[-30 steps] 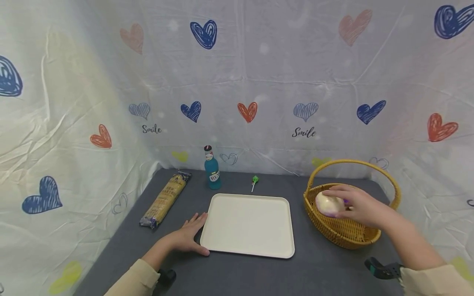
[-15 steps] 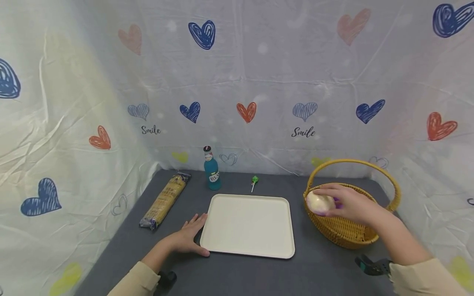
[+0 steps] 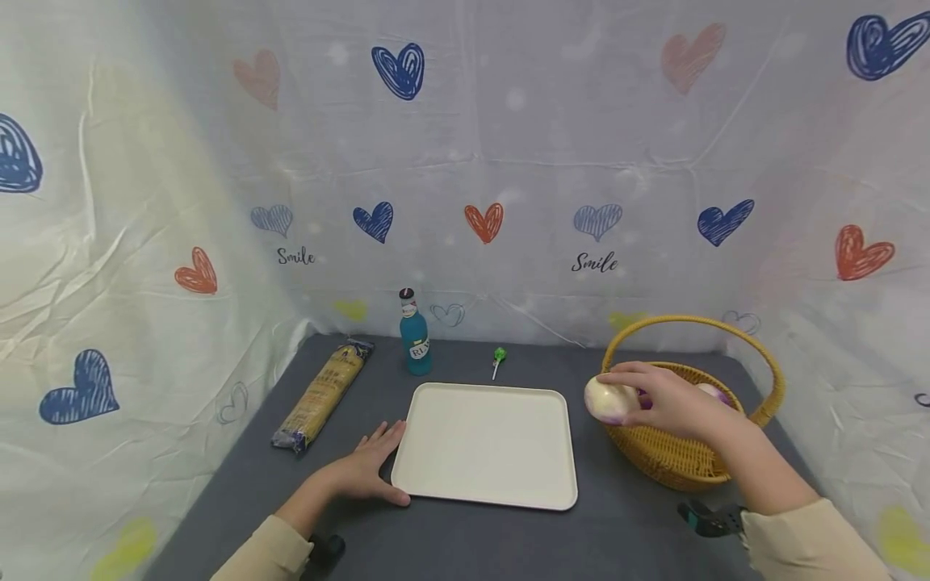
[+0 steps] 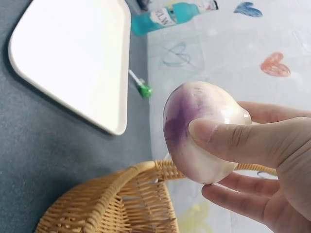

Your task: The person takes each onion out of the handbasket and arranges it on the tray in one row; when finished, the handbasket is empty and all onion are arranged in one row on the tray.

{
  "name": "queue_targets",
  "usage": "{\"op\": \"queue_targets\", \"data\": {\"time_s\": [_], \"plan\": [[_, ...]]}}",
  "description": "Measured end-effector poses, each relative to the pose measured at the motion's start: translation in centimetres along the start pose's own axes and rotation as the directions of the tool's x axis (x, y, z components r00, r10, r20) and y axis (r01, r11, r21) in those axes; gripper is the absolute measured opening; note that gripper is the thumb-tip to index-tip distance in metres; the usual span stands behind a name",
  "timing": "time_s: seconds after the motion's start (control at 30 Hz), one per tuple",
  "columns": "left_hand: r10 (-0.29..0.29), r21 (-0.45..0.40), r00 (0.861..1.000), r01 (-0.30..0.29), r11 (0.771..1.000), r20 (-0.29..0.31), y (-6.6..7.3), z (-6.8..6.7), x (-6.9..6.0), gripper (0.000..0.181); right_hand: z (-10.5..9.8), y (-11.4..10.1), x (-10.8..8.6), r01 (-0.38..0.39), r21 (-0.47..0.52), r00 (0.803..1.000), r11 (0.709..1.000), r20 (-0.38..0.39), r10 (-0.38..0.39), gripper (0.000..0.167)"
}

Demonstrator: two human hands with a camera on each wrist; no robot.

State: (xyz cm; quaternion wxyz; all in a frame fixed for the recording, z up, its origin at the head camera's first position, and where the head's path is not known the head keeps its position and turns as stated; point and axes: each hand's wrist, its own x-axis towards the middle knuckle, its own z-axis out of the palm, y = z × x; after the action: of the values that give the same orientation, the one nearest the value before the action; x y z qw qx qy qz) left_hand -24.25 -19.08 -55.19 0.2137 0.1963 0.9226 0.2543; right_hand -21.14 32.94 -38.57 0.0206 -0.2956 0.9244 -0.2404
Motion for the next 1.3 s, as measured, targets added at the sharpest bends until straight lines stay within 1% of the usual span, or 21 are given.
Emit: {"op": "queue_targets", "data": {"time_s": [0.13, 0.23, 0.33, 0.6, 0.73, 0.83, 1.0, 1.1, 1.3], "plan": [[-0.005, 0.005, 1.000, 0.005, 1.000, -0.001, 0.1, 0.1, 0.0, 0.140, -0.1, -0.4, 0.6, -0.018, 0.016, 0.999, 1.000, 0.035, 0.018, 0.061], [-0.005, -0.001, 1.000, 0.005, 1.000, 0.001, 0.3, -0.1, -0.2, 0.139, 0.0, -0.4, 0.9, -0.031, 0.017, 0.999, 0.999, 0.043, 0.030, 0.062], [0.001, -0.009, 1.000, -0.001, 1.000, 0.000, 0.5, -0.2, -0.2, 0.138, 0.2, -0.3, 1.2, -0.032, 0.025, 0.999, 0.999, 0.033, 0.031, 0.062], [0.006, 0.011, 1.000, -0.006, 1.000, 0.000, 0.4, -0.2, -0.2, 0.139, 0.8, -0.5, 1.8, -0.004, 0.029, 1.000, 1.000, 0.012, 0.004, 0.059], [0.017, -0.003, 1.000, -0.017, 1.000, 0.001, 1.0, -0.5, -0.6, 0.138, 1.0, -0.6, 2.1, 0.003, 0.038, 1.000, 0.999, 0.014, -0.003, 0.060], [0.006, 0.001, 1.000, -0.006, 1.000, 0.020, 1.6, -0.8, -0.9, 0.136, 1.2, -0.8, 2.4, 0.001, 0.044, 1.000, 0.999, 0.022, -0.002, 0.060], [0.001, 0.011, 1.000, -0.001, 1.000, 0.031, 2.3, -1.2, -1.2, 0.133, 1.6, -1.2, 3.1, -0.006, 0.030, 1.000, 1.000, 0.025, 0.005, 0.059], [0.009, -0.002, 1.000, -0.009, 1.000, 0.022, 2.3, -1.2, -1.3, 0.133, 1.8, -1.3, 3.4, -0.008, 0.029, 1.000, 1.000, 0.021, 0.007, 0.058], [0.003, -0.007, 1.000, -0.003, 1.000, 0.014, 1.7, -0.8, -1.1, 0.138, 2.3, -1.5, 4.0, 0.002, 0.058, 1.000, 0.998, 0.022, -0.003, 0.059]]}}
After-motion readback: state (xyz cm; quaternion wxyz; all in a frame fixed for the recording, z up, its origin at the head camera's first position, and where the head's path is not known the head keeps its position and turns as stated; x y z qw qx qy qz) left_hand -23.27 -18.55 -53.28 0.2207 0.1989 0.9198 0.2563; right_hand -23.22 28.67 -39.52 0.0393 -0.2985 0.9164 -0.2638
